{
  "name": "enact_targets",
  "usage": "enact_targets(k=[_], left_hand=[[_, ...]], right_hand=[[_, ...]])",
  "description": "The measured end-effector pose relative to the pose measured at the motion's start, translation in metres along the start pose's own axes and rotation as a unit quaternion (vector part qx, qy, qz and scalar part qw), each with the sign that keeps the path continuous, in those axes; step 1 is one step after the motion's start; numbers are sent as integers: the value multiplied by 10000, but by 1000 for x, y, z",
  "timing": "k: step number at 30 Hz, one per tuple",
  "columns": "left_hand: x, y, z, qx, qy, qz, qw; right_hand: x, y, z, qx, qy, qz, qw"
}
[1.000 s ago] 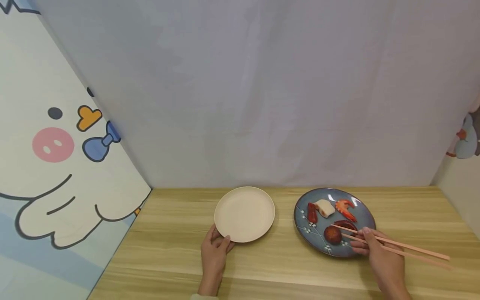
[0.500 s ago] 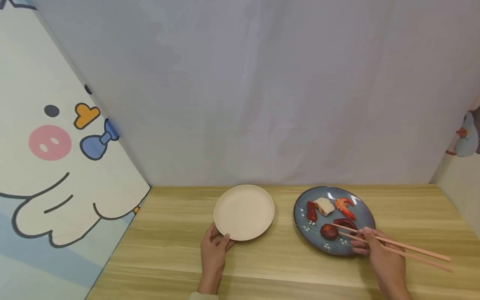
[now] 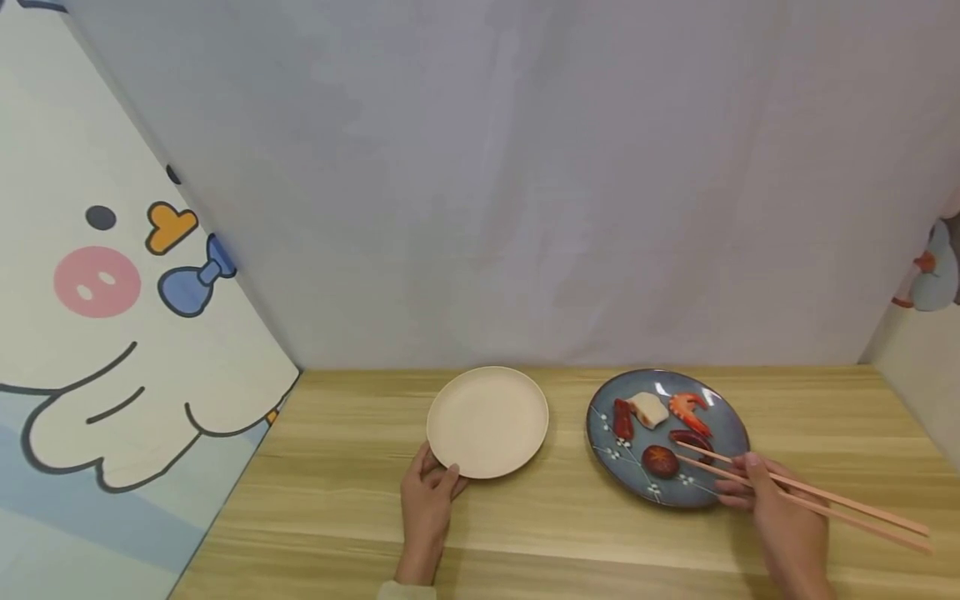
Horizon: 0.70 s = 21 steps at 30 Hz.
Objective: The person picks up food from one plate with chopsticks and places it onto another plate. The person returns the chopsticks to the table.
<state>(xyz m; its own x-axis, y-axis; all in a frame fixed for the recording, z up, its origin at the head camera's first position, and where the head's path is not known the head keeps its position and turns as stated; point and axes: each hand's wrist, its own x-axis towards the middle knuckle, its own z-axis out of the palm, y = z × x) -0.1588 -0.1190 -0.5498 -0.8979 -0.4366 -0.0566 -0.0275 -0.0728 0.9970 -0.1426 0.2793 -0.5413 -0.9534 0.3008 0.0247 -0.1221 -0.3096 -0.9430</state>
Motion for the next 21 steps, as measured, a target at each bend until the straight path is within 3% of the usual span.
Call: enact_targets(k=[21], left_hand=[[0,2,0,120,-2,16,9999]], right_hand=[[-4,-7,0,117,20,-78,9999]])
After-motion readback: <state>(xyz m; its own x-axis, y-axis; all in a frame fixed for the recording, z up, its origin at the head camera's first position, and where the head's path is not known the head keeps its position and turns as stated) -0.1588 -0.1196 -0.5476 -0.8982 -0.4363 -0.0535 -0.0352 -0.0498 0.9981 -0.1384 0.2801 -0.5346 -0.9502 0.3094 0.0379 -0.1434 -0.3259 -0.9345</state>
